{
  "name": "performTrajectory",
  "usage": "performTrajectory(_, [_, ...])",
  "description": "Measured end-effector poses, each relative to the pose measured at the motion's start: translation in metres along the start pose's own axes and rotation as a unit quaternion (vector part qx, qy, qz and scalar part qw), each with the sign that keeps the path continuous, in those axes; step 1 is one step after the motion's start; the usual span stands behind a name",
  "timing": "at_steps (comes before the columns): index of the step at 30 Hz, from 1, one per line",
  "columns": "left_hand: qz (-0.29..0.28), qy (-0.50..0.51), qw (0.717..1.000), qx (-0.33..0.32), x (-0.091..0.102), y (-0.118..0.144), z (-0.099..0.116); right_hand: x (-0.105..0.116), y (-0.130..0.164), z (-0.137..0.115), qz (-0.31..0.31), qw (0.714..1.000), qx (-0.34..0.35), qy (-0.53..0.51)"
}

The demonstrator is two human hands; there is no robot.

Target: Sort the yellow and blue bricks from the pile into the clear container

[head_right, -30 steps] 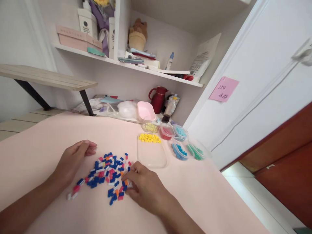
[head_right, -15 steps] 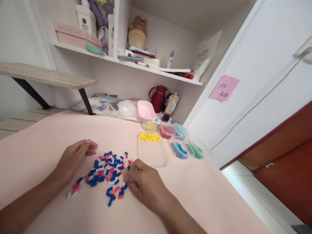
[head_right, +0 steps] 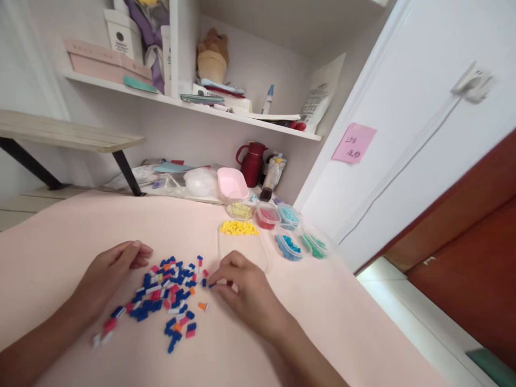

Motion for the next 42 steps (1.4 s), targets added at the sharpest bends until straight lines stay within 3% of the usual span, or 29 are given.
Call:
performTrajectory(4, [-0.002,-0.017,1.000,-0.003,0.001,-0.001,-0.002,0.037,-0.003,0.044,0.098,0.988,-0.099,0.064])
performTrajectory(8, [-0.011,-0.014,1.000,0.005,0.000,-0.001,-0.005,0.045,-0.001,0.067,0.116,0.976,-0.139,0.124])
performTrajectory(15, [-0.006,-0.012,1.000,0.010,-0.001,-0.001,-0.001,0.045,0.002,0.067,0.114,0.965,-0.155,0.180])
performTrajectory(20, [-0.008,-0.015,1.000,0.005,-0.001,0.000,0.000,0.051,0.002,0.049,0.150,0.974,-0.099,0.136])
performTrajectory(22, [-0.008,-0.017,1.000,0.005,-0.002,0.001,0.001,0.042,0.001,0.034,0.123,0.986,-0.058,0.099])
performTrajectory(25, [-0.010,-0.011,1.000,0.002,-0.003,0.002,0.003,0.015,0.001,0.006,0.027,0.997,0.007,0.065])
performTrajectory(29, [-0.012,-0.005,1.000,-0.010,-0.003,0.002,0.004,-0.022,0.006,-0.021,-0.076,0.993,0.072,0.056])
performTrajectory(33, [-0.014,-0.005,1.000,-0.015,-0.002,0.002,0.001,-0.041,0.009,-0.022,-0.086,0.988,0.085,0.097])
performTrajectory(42, [-0.020,-0.004,1.000,-0.021,-0.004,0.003,0.002,-0.061,0.011,-0.018,-0.095,0.972,0.074,0.202])
Point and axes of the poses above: each hand's wrist, its own y-axis away from the middle knuckle, its own x-axis out of the back of the hand, z = x × y, the point moved 8 cm from there along -y, towards the middle knuckle, and after that the axes turned 6 degrees about y, right-handed, at the moved point
